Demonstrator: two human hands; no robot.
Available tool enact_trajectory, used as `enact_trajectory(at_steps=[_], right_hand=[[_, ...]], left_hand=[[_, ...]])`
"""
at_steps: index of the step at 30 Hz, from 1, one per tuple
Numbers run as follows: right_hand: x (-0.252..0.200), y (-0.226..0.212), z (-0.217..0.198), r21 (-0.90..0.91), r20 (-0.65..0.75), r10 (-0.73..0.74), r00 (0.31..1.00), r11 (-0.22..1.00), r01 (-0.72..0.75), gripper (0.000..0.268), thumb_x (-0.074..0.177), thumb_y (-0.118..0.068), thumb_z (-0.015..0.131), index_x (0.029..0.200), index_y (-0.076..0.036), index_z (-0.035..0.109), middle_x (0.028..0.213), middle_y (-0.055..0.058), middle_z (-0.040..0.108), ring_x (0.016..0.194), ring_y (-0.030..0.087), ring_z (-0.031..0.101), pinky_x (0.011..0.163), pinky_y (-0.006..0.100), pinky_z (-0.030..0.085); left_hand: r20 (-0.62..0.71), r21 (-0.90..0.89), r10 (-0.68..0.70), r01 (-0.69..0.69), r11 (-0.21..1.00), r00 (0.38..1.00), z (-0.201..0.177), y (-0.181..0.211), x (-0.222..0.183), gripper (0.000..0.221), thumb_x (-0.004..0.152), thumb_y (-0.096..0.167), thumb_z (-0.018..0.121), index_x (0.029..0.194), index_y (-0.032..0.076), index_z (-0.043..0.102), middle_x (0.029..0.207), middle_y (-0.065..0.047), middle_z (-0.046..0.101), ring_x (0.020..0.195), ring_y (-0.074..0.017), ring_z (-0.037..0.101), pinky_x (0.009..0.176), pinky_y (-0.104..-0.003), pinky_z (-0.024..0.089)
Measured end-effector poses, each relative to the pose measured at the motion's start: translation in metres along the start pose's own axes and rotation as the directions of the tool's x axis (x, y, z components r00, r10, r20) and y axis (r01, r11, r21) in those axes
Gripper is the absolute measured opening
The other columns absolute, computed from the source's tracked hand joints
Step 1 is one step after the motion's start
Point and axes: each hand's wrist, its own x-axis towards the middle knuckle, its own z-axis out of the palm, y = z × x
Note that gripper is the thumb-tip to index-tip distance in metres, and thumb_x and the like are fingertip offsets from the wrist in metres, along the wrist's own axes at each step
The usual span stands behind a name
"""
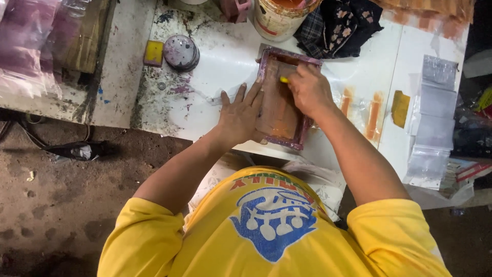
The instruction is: The person is preparing a screen printing frame by applying a substance with a small scraper and then cleaning the screen and the surrounding work surface with a cloth.
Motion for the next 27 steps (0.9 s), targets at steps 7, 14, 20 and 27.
enact_trajectory(at_steps=[7,14,20,27], right_hand=[[-0.052,-0.049,-0.007,0.142,0.100,-0.010,0.995,0.990,-0.005,0.017,0.100,-0.026,0.057,0.089,-0.017,0.066,0.090,0.000,0.051,0.085,0.032,0.059,0.073,0.041,0.054],[-0.059,-0.065,-0.042,0.310,0.120,-0.176,0.977,0.942,0.131,0.019,0.100,-0.023,0.047,0.085,-0.015,0.055,0.081,0.002,0.042,0.077,0.034,0.052,0.070,0.044,0.048],[-0.033,-0.055,-0.077,0.393,0.238,-0.160,0.958,0.918,0.056,0.009,0.095,-0.018,0.058,0.091,-0.012,0.064,0.083,0.008,0.050,0.081,0.039,0.056,0.074,0.048,0.050],[-0.006,-0.010,-0.046,0.227,0.027,0.260,0.965,0.939,-0.259,0.013,0.091,-0.023,0.080,0.101,-0.015,0.076,0.093,0.003,0.061,0.090,0.029,0.066,0.078,0.042,0.054]], left_hand=[[-0.001,-0.027,0.003,-0.003,1.000,1.000,0.002,0.000,0.002,0.120,0.075,0.066,0.079,0.162,0.008,0.020,0.171,-0.014,0.006,0.152,-0.0426,0.021,0.107,-0.079,0.026],[-0.006,-0.007,0.006,-0.006,1.000,1.000,0.004,0.000,0.002,0.123,0.072,0.067,0.081,0.161,0.007,0.021,0.170,-0.014,0.006,0.152,-0.0431,0.021,0.107,-0.080,0.025],[-0.016,-0.003,0.005,-0.005,1.000,1.000,0.003,-0.001,0.001,0.124,0.073,0.071,0.078,0.162,0.008,0.020,0.171,-0.014,0.006,0.152,-0.0422,0.020,0.107,-0.080,0.025],[-0.017,-0.026,0.010,-0.011,1.000,1.000,0.004,-0.001,0.001,0.121,0.075,0.071,0.076,0.162,0.007,0.021,0.171,-0.015,0.008,0.152,-0.0429,0.022,0.107,-0.080,0.025]])
